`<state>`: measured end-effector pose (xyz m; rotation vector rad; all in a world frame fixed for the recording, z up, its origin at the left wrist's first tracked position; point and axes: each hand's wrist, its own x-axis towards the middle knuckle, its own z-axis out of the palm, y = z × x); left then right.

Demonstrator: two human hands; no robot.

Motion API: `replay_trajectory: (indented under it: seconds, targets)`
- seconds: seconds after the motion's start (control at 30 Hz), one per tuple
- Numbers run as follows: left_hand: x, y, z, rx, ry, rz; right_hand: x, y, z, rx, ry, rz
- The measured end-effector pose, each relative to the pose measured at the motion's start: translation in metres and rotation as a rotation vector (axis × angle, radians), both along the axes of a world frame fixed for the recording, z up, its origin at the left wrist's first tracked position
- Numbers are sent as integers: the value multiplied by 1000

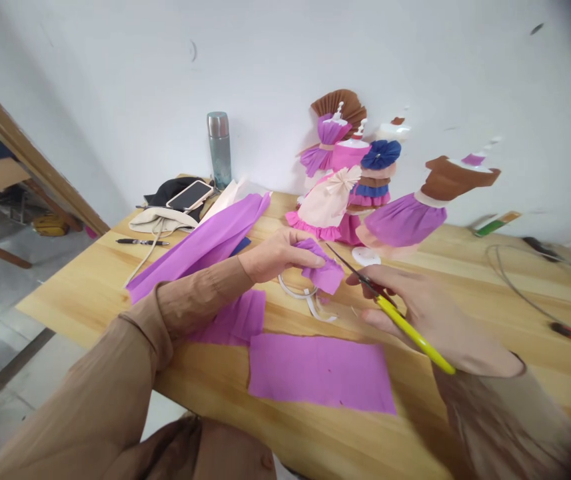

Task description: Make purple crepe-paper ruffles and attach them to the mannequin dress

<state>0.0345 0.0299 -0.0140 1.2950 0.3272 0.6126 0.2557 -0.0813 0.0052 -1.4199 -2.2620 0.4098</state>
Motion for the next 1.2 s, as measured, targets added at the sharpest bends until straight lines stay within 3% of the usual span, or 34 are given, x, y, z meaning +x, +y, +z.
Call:
replay_trajectory:
  seconds: [0.27, 0.67, 0.87, 1.2]
  targets:
    - [-2, 1, 2, 77, 11, 28, -7, -6, 7, 37, -194, -44]
    - [-1, 0, 7, 159, 18, 34, -7, -4, 2, 164, -158, -34]
    - [-2, 0, 5, 114, 38, 28, -4, -2, -3, 130, -125, -78]
    - [-1, 1, -1, 28, 4, 18, -2, 0, -6, 202, -149, -72]
